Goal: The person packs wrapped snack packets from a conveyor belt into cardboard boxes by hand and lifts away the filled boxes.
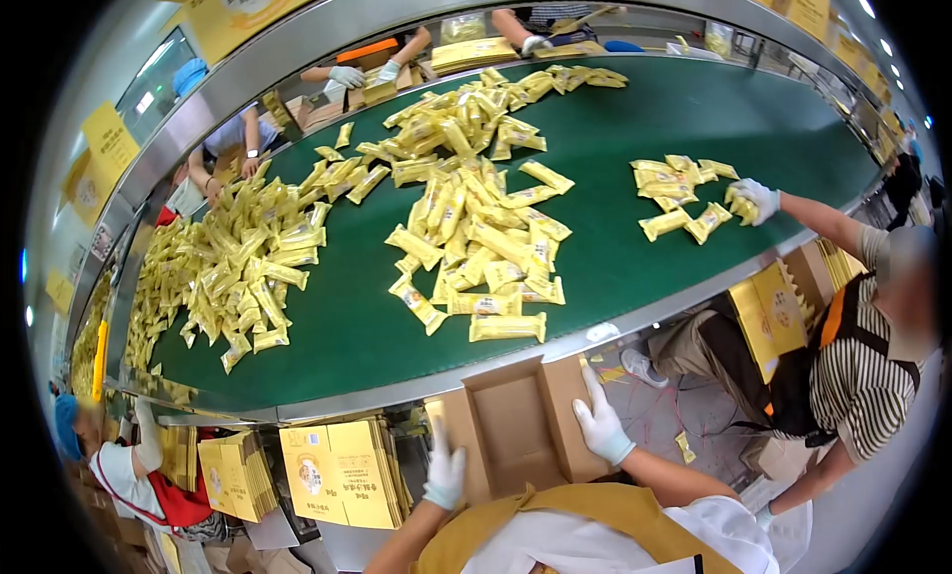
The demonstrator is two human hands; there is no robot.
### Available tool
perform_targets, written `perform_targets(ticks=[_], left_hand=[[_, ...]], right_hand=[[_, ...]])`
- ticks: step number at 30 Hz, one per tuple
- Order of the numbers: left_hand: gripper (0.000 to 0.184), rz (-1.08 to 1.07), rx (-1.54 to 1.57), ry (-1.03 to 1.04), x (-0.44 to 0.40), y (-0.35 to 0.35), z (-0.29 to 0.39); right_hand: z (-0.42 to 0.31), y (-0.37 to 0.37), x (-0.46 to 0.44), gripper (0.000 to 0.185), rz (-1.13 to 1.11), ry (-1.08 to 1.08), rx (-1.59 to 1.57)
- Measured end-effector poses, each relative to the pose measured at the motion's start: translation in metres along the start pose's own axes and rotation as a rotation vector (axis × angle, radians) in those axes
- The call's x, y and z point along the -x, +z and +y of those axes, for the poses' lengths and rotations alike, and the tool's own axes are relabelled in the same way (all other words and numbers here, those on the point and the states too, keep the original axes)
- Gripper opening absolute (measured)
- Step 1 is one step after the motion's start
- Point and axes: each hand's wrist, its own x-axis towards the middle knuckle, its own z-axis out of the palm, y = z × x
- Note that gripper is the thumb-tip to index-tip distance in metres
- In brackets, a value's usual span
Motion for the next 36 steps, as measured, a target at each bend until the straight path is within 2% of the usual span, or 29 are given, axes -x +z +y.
perform_targets(ticks=[3, 6, 7, 8, 10, 12, 13, 16, 19, 23, 26, 30, 34, 36], left_hand=[[0.068, 0.020, -0.150, 0.206, -0.012, 0.033, 0.007], [0.067, 0.247, -0.439, 0.325, -0.066, 0.000, 0.021], [0.066, 0.324, -0.466, 0.440, -0.096, -0.018, 0.047], [0.063, 0.295, -0.478, 0.521, -0.125, -0.033, 0.055], [0.061, 0.061, -0.301, 0.452, -0.170, -0.040, 0.086], [0.073, -0.160, -0.462, 0.637, -0.216, -0.028, 0.114], [0.079, -0.192, -0.553, 0.664, -0.229, -0.011, 0.115], [0.078, -0.341, -0.899, 0.561, -0.264, 0.022, 0.124], [0.069, -0.302, -0.901, 0.628, -0.278, 0.020, 0.109], [0.058, -0.300, -0.883, 0.518, -0.276, -0.004, 0.077], [0.053, -0.254, -0.907, 0.356, -0.266, -0.036, 0.051], [0.054, -0.209, -0.881, 0.511, -0.246, -0.057, 0.037], [0.052, -0.252, -0.903, 0.510, -0.235, -0.055, 0.046], [0.052, -0.287, -0.797, 0.514, -0.230, -0.053, 0.053]], right_hand=[[0.048, 0.036, -0.008, 0.053, -0.153, -0.083, 0.368], [0.004, 0.011, -0.060, 0.046, 0.110, -0.395, 0.751], [-0.014, 0.003, -0.080, 0.048, 0.257, -0.484, 0.680], [-0.025, -0.006, -0.104, 0.049, 0.315, -0.536, 0.613], [-0.053, -0.016, -0.151, 0.057, 0.292, -0.485, 0.593], [-0.067, -0.010, -0.197, 0.068, 0.237, -0.383, 0.570], [-0.068, -0.006, -0.221, 0.073, 0.147, -0.295, 0.570], [-0.072, 0.023, -0.271, 0.076, -0.040, -0.215, 0.586], [-0.073, 0.041, -0.291, 0.072, -0.004, -0.131, 0.833], [-0.042, 0.020, -0.310, 0.055, 0.004, -0.253, 0.783], [-0.023, -0.005, -0.307, 0.055, 0.016, -0.269, 0.811], [-0.011, -0.035, -0.274, 0.056, -0.035, -0.291, 0.814], [-0.002, -0.055, -0.235, 0.061, -0.055, -0.266, 0.975], [-0.005, -0.067, -0.217, 0.065, -0.022, -0.241, 0.988]])
